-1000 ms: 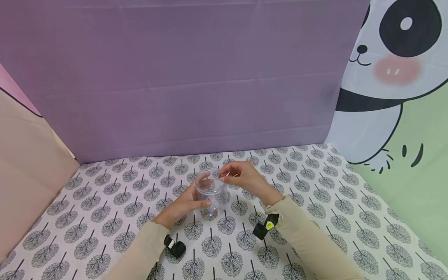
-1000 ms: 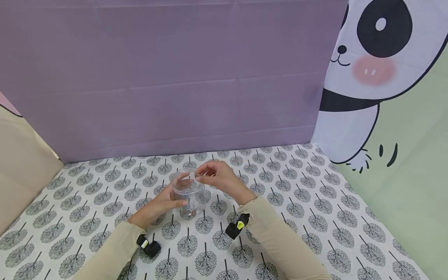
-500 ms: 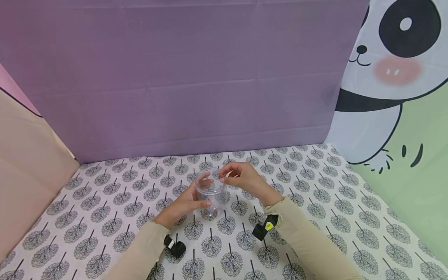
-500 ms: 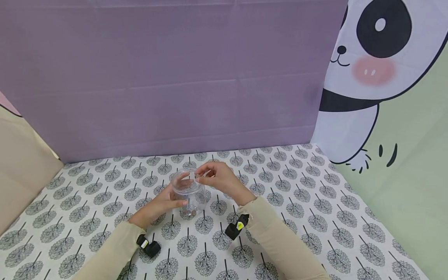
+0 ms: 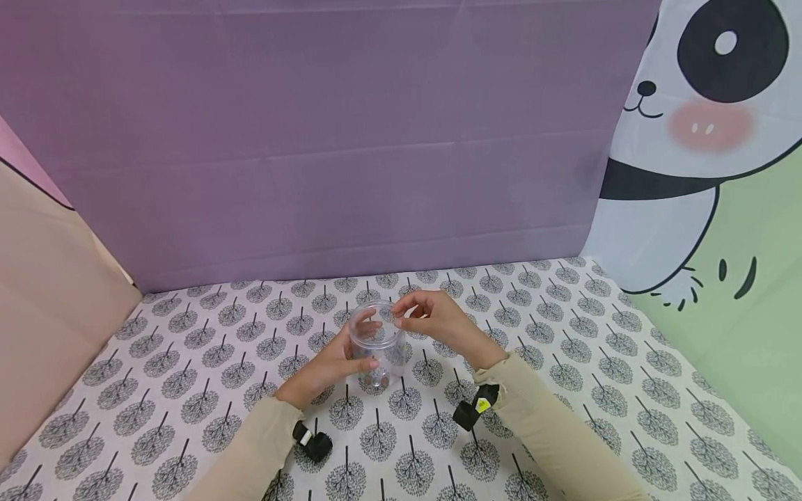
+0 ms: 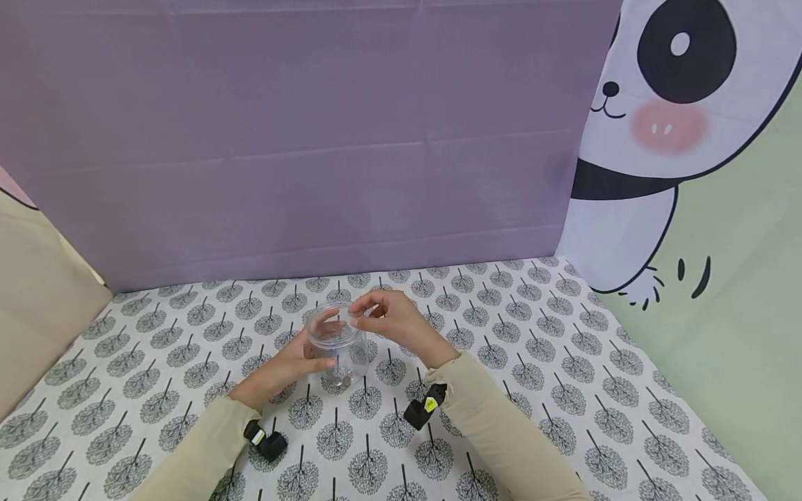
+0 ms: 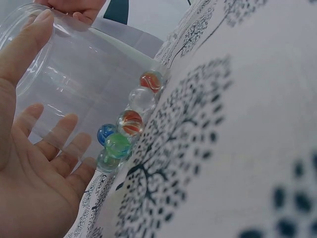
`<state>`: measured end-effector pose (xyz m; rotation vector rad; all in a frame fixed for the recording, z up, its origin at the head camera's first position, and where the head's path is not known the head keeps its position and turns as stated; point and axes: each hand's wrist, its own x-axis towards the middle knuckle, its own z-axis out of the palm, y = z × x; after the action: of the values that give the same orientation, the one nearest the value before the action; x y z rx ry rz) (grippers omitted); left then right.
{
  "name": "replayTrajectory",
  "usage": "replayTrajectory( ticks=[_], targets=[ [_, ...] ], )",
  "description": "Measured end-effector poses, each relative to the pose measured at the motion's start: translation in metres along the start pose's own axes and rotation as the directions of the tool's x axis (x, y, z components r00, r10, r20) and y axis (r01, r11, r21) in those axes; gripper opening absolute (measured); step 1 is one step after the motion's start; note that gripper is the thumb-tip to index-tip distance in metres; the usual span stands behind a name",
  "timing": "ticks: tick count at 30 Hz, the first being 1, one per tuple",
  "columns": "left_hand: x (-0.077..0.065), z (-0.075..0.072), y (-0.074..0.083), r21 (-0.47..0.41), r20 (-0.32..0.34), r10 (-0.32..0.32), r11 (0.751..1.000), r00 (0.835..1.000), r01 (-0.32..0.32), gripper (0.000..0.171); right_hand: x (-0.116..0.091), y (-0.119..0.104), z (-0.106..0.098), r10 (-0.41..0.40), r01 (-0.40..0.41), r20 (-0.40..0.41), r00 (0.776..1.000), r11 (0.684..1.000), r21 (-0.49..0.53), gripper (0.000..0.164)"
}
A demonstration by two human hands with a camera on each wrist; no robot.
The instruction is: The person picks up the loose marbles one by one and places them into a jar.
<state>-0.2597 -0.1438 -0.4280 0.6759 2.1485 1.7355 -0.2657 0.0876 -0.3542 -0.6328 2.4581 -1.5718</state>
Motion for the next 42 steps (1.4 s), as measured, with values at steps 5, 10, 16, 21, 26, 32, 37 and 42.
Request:
replayTrajectory(
  ticks=[5, 10, 16, 21, 26, 32, 37, 42],
  targets=[
    [0.0, 0.001, 0.001, 0.0, -0.003, -0.016, 1.0, 1.0, 0.016, 0.088, -0.001, 0.001, -0.001, 0.013, -0.013, 0.005, 1.0, 1.0, 0.013, 0.022],
    [0.0, 0.001, 0.001, -0.002, -0.004, -0.015, 1.0, 1.0, 0.015, 0.087, -0.002, 0.001, -0.002, 0.011, -0.011, 0.004, 1.0, 1.0, 0.026, 0.022],
    [0.0, 0.001, 0.0, -0.01, 0.0, -0.008, 1.0, 1.0, 0.008, 0.086, -0.006, 0.005, -0.003, 0.045, -0.046, 0.014, 0.999, 0.998, 0.053, 0.023],
    [0.001, 0.001, -0.001, -0.03, 0.009, -0.001, 1.0, 1.0, 0.001, 0.086, -0.011, 0.007, -0.008, 0.055, -0.056, 0.014, 0.998, 0.993, 0.106, 0.023],
    [0.001, 0.0, -0.002, -0.023, 0.003, -0.002, 1.0, 1.0, 0.002, 0.087, -0.014, 0.014, -0.013, 0.061, -0.06, -0.012, 0.998, 0.993, 0.105, 0.023],
    [-0.001, 0.001, -0.001, -0.013, -0.003, 0.01, 1.0, 1.0, -0.01, 0.087, -0.016, 0.025, -0.016, 0.082, -0.079, -0.014, 0.997, 0.987, 0.143, 0.028],
    [-0.002, 0.001, -0.001, -0.017, 0.01, 0.044, 0.999, 0.999, -0.043, 0.088, -0.02, 0.031, -0.02, 0.07, -0.065, -0.035, 0.997, 0.989, 0.132, 0.027],
    [-0.002, 0.0, 0.001, -0.01, 0.008, 0.026, 1.0, 1.0, -0.026, 0.088, -0.022, 0.04, -0.029, 0.068, -0.064, -0.037, 0.997, 0.993, 0.103, 0.031]
  ],
)
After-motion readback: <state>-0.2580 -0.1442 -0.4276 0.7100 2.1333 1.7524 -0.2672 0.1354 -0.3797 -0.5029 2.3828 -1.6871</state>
